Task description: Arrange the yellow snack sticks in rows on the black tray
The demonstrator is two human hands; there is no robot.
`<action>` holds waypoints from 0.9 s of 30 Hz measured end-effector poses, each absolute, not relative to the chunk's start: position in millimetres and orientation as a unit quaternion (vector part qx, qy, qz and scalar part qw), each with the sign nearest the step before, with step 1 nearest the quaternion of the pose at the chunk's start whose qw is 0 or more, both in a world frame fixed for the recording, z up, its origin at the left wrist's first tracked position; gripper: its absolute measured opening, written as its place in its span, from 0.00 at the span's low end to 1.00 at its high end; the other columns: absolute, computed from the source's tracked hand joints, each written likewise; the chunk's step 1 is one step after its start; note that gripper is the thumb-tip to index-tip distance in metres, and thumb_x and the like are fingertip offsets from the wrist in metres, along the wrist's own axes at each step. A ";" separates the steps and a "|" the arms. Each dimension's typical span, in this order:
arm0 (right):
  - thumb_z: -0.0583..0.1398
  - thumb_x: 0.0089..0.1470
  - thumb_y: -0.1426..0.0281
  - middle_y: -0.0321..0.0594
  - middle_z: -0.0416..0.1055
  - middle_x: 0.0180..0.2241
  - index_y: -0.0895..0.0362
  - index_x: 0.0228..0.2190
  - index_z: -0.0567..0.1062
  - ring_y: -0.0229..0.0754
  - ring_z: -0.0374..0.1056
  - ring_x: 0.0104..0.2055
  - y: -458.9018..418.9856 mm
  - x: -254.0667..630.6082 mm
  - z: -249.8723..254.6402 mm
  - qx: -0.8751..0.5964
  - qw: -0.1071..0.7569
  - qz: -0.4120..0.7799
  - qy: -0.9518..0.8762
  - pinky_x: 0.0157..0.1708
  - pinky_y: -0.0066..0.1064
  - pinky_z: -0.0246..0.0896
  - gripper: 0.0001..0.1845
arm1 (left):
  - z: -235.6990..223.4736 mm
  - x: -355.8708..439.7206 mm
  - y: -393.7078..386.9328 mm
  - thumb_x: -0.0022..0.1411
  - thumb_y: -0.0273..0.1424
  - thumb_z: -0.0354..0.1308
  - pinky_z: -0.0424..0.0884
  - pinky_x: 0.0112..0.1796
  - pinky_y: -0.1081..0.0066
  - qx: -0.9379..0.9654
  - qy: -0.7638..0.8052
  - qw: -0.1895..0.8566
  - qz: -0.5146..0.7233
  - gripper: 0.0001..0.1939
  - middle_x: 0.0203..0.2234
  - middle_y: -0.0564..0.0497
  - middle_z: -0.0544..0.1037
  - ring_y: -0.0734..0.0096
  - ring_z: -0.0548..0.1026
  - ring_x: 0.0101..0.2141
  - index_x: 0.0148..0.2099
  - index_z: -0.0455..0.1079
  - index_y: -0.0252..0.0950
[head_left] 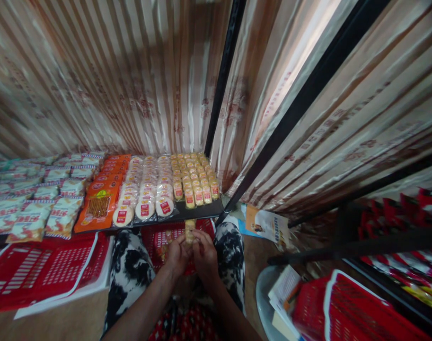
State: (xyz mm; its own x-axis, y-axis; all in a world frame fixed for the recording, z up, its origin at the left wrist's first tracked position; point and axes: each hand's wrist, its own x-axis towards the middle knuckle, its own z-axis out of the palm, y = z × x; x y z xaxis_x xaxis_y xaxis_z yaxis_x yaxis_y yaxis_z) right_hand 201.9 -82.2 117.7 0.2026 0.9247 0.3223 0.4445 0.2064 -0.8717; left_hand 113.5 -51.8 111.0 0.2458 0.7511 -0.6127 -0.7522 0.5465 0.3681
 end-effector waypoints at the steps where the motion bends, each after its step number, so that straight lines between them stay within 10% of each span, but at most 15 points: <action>1: 0.51 0.53 0.72 0.44 0.70 0.41 0.55 0.37 0.73 0.42 0.66 0.46 -81.9 202.6 117.4 -0.589 0.506 0.238 -0.584 0.48 0.37 0.62 0.13 | 111.6 113.2 -52.3 0.52 0.22 0.52 0.69 0.28 0.76 0.003 0.386 0.788 0.479 0.07 0.24 0.49 0.77 0.74 0.74 0.24 0.34 0.69 0.29; 27: 0.56 0.52 0.65 0.41 0.74 0.43 0.55 0.43 0.70 0.42 0.71 0.44 -80.8 208.5 114.3 -0.604 0.478 0.378 -0.513 0.44 0.34 0.67 0.16 | 118.2 117.4 -57.5 0.44 0.38 0.63 0.69 0.33 0.69 0.231 0.532 0.606 0.544 0.16 0.27 0.51 0.76 0.69 0.74 0.29 0.34 0.69 0.34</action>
